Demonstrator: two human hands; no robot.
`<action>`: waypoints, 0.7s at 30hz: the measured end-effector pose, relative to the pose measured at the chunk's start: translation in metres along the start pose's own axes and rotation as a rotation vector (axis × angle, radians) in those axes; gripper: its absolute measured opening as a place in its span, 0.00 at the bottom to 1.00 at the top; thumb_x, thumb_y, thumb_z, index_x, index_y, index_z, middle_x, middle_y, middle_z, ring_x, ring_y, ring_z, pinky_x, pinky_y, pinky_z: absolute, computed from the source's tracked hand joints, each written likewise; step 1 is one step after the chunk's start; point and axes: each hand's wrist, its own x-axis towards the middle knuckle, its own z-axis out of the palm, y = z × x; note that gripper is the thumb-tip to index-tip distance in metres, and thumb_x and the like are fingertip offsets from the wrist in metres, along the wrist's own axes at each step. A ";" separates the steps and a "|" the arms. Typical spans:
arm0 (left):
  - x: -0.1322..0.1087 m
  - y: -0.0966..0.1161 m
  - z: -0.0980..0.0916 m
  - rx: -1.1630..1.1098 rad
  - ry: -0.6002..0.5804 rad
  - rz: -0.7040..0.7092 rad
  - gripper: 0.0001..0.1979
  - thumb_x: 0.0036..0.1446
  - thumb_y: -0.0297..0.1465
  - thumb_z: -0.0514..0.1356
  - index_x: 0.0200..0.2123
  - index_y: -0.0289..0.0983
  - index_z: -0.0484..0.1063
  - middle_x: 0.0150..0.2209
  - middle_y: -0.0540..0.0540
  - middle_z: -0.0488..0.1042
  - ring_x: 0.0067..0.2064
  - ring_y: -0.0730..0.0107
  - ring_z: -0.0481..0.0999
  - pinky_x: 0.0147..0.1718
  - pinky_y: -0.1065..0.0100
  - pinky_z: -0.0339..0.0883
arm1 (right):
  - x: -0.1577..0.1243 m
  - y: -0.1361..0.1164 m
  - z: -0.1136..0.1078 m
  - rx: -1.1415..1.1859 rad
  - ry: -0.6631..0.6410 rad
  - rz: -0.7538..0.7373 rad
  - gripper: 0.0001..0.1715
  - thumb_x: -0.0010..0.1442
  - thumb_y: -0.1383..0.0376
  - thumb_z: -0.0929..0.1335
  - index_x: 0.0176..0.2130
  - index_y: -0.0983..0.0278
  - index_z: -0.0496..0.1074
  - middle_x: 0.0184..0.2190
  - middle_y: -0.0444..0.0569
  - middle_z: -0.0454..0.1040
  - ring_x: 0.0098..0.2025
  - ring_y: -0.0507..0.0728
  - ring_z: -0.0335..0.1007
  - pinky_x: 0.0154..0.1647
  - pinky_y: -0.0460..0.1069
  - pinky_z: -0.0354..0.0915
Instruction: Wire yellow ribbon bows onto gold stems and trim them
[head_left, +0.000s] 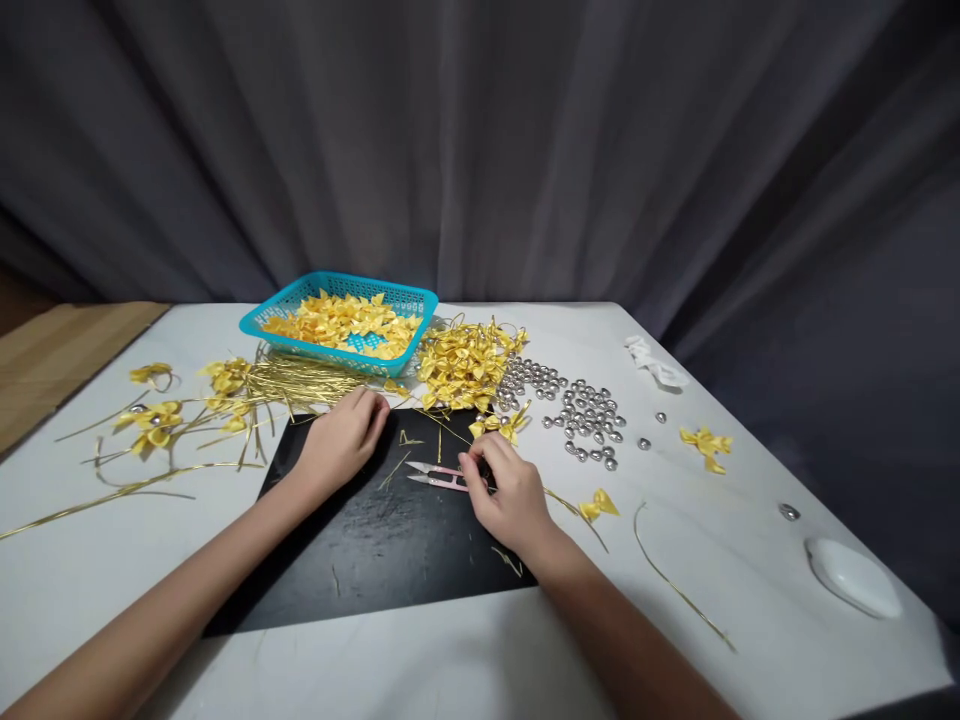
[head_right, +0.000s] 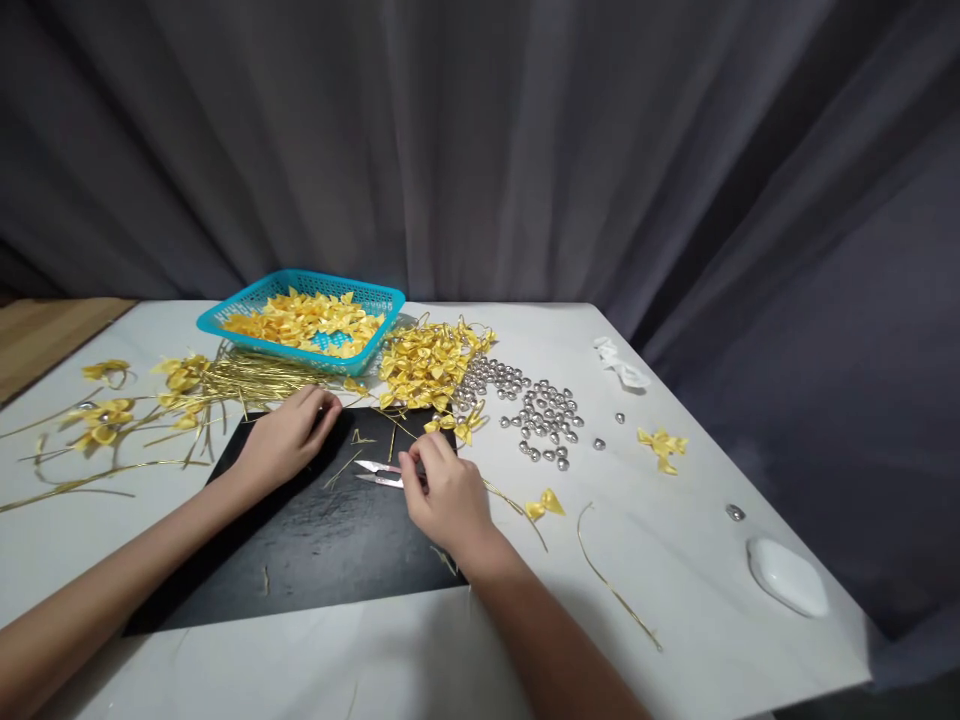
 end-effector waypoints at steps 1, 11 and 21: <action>-0.001 0.000 -0.001 -0.011 0.001 0.007 0.15 0.66 0.35 0.42 0.39 0.36 0.65 0.40 0.42 0.70 0.43 0.60 0.72 0.34 0.67 0.63 | -0.001 0.000 0.001 -0.002 -0.003 -0.005 0.09 0.63 0.67 0.60 0.30 0.62 0.61 0.28 0.47 0.66 0.30 0.53 0.65 0.31 0.46 0.59; -0.021 -0.017 -0.010 -0.142 -0.149 0.065 0.15 0.64 0.40 0.46 0.32 0.38 0.64 0.27 0.50 0.72 0.27 0.67 0.72 0.26 0.70 0.58 | -0.004 -0.002 0.004 0.002 -0.037 -0.018 0.11 0.64 0.67 0.60 0.29 0.63 0.63 0.27 0.47 0.67 0.25 0.51 0.63 0.26 0.45 0.59; -0.067 0.027 -0.010 -0.410 -0.184 0.240 0.15 0.65 0.37 0.47 0.31 0.37 0.67 0.28 0.49 0.74 0.28 0.71 0.72 0.28 0.73 0.57 | -0.008 -0.018 0.003 0.085 -0.387 -0.129 0.12 0.65 0.64 0.61 0.47 0.62 0.69 0.44 0.50 0.73 0.43 0.55 0.72 0.41 0.48 0.66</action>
